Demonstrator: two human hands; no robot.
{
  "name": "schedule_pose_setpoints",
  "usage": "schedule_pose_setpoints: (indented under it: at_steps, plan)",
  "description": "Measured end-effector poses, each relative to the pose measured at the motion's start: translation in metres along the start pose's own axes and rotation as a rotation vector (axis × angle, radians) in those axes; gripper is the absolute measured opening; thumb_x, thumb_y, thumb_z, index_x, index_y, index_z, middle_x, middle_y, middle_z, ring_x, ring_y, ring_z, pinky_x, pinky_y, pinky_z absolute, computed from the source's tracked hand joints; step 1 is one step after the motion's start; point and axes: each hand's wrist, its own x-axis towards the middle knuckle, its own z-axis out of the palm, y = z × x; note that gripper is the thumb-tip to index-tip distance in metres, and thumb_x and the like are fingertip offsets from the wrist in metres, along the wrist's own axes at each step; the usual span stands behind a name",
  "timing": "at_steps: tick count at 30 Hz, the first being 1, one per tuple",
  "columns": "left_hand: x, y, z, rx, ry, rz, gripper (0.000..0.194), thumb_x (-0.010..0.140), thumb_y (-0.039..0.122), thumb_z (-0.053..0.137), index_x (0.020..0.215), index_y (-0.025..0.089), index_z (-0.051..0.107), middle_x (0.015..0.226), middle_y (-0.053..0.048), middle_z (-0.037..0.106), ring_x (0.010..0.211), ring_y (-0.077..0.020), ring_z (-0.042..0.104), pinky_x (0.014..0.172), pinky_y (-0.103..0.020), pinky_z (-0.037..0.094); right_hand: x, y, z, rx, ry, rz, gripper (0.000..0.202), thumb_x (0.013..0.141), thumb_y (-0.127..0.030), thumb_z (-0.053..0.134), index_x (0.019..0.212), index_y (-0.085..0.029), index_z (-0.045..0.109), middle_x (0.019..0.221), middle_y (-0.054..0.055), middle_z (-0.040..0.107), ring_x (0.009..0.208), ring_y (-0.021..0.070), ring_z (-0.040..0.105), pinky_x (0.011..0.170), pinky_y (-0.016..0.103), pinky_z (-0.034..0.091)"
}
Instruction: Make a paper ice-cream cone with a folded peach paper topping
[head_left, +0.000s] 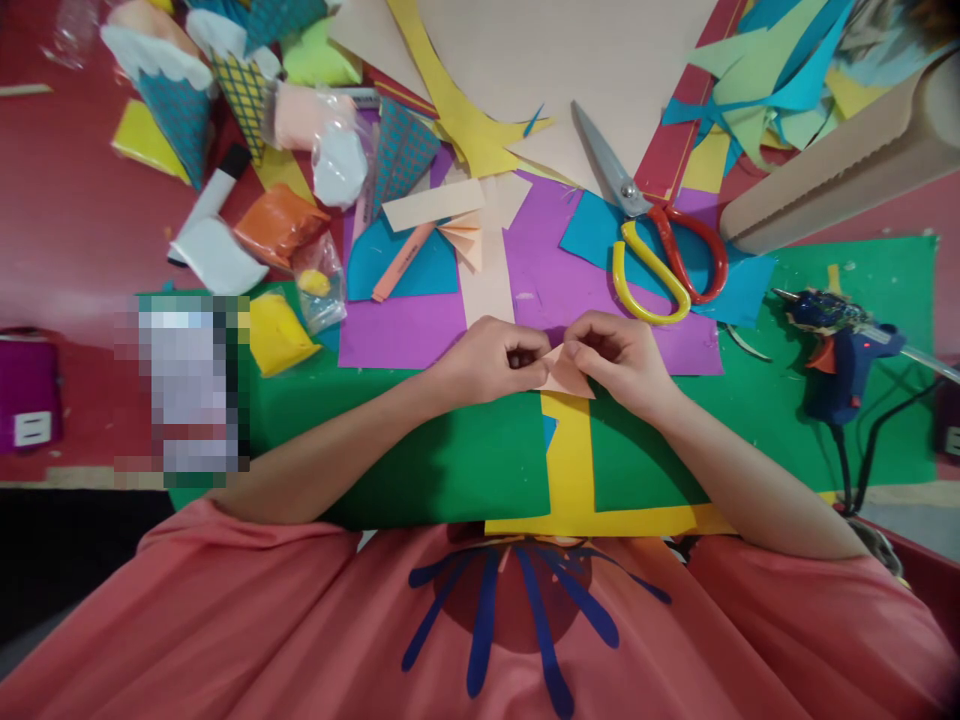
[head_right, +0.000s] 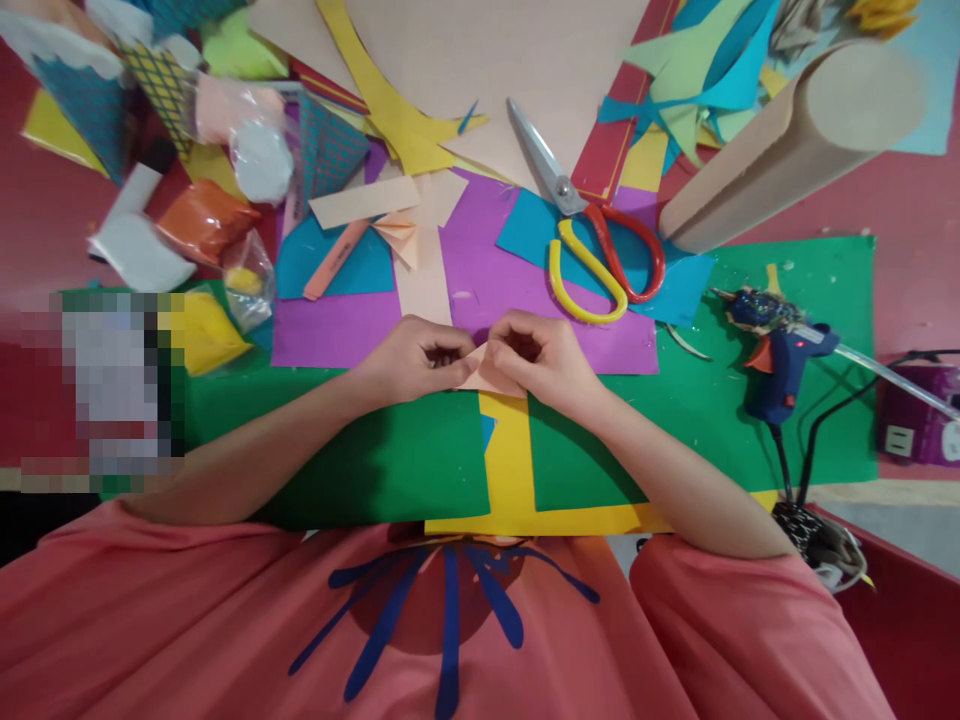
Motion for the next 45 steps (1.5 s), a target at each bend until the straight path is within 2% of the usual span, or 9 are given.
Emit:
schedule_pose_setpoints:
  at_steps: [5, 9, 13, 19, 24, 28, 31, 39, 45]
  plan:
    - [0.000, -0.001, 0.002, -0.016, 0.044, 0.028, 0.029, 0.076, 0.027, 0.051, 0.051, 0.014, 0.044, 0.046, 0.006, 0.035, 0.046, -0.0021, 0.030, 0.043, -0.016, 0.023, 0.000, 0.001, 0.000, -0.007, 0.006, -0.038, 0.013, 0.079, -0.021, 0.055, 0.067, -0.016, 0.056, 0.061, -0.003, 0.050, 0.055, 0.0060, 0.041, 0.048, 0.020, 0.032]
    - [-0.001, -0.003, 0.006, -0.202, 0.168, 0.002, 0.020, 0.078, 0.033, 0.058, 0.074, 0.013, 0.062, 0.061, 0.003, 0.059, 0.052, -0.0039, 0.048, 0.047, -0.014, 0.037, 0.000, 0.001, 0.000, 0.039, 0.074, -0.057, 0.014, 0.080, -0.022, 0.056, 0.067, -0.016, 0.057, 0.062, -0.003, 0.052, 0.056, 0.0061, 0.044, 0.051, 0.021, 0.035]
    - [-0.005, -0.006, 0.006, -0.328, 0.219, 0.024, 0.035, 0.080, 0.042, 0.064, 0.100, 0.014, 0.069, 0.092, -0.006, 0.074, 0.078, -0.0124, 0.068, 0.064, -0.018, 0.053, 0.001, 0.003, 0.001, 0.071, 0.190, -0.057, 0.013, 0.080, -0.023, 0.058, 0.069, -0.017, 0.059, 0.064, -0.003, 0.054, 0.060, 0.0076, 0.048, 0.057, 0.023, 0.039]
    - [-0.005, -0.011, 0.006, -0.149, 0.262, 0.191, 0.058, 0.075, 0.053, 0.069, 0.120, 0.016, 0.065, 0.122, -0.011, 0.068, 0.112, -0.0219, 0.065, 0.093, -0.028, 0.054, -0.002, 0.004, 0.004, 0.147, 0.321, -0.044, 0.017, 0.084, -0.031, 0.062, 0.071, -0.020, 0.059, 0.065, -0.002, 0.054, 0.059, 0.0092, 0.049, 0.057, 0.025, 0.040]
    - [-0.005, -0.009, 0.009, -0.143, 0.299, 0.126, 0.055, 0.079, 0.054, 0.063, 0.118, 0.016, 0.066, 0.116, -0.009, 0.071, 0.099, -0.0190, 0.070, 0.077, -0.024, 0.058, -0.005, 0.003, 0.008, 0.132, 0.392, 0.015, 0.026, 0.082, -0.046, 0.065, 0.074, -0.021, 0.060, 0.065, -0.001, 0.054, 0.058, 0.0105, 0.050, 0.054, 0.026, 0.041]
    - [-0.006, -0.009, 0.008, -0.162, 0.418, 0.123, 0.037, 0.084, 0.047, 0.061, 0.094, 0.014, 0.074, 0.092, -0.007, 0.077, 0.083, -0.0150, 0.071, 0.072, -0.022, 0.057, -0.004, 0.001, 0.010, 0.181, 0.366, -0.008, 0.029, 0.079, -0.047, 0.067, 0.073, -0.020, 0.060, 0.062, -0.003, 0.053, 0.055, 0.0089, 0.049, 0.054, 0.025, 0.043]
    - [-0.006, -0.010, 0.009, -0.130, 0.474, 0.131, 0.038, 0.085, 0.048, 0.058, 0.084, 0.014, 0.073, 0.083, -0.006, 0.076, 0.079, -0.0144, 0.070, 0.069, -0.022, 0.056, -0.003, 0.000, 0.010, 0.222, 0.307, -0.015, 0.029, 0.079, -0.045, 0.069, 0.072, -0.019, 0.060, 0.061, -0.003, 0.054, 0.054, 0.0077, 0.048, 0.053, 0.023, 0.043]
    - [-0.008, -0.010, 0.010, 0.068, 0.374, 0.030, 0.036, 0.083, 0.048, 0.060, 0.088, 0.015, 0.074, 0.065, -0.004, 0.074, 0.064, -0.0149, 0.069, 0.053, -0.020, 0.050, -0.004, 0.000, 0.011, 0.220, 0.294, 0.009, 0.033, 0.077, -0.050, 0.068, 0.073, -0.019, 0.061, 0.064, -0.003, 0.055, 0.056, 0.0072, 0.049, 0.054, 0.022, 0.043]
    - [-0.012, -0.010, 0.010, 0.159, 0.405, 0.123, 0.030, 0.086, 0.040, 0.059, 0.102, 0.021, 0.074, 0.093, -0.004, 0.078, 0.081, -0.0151, 0.073, 0.069, -0.018, 0.056, -0.003, 0.001, 0.011, 0.295, 0.260, 0.003, 0.030, 0.077, -0.048, 0.070, 0.074, -0.019, 0.061, 0.064, -0.004, 0.054, 0.054, 0.0062, 0.048, 0.055, 0.021, 0.044]
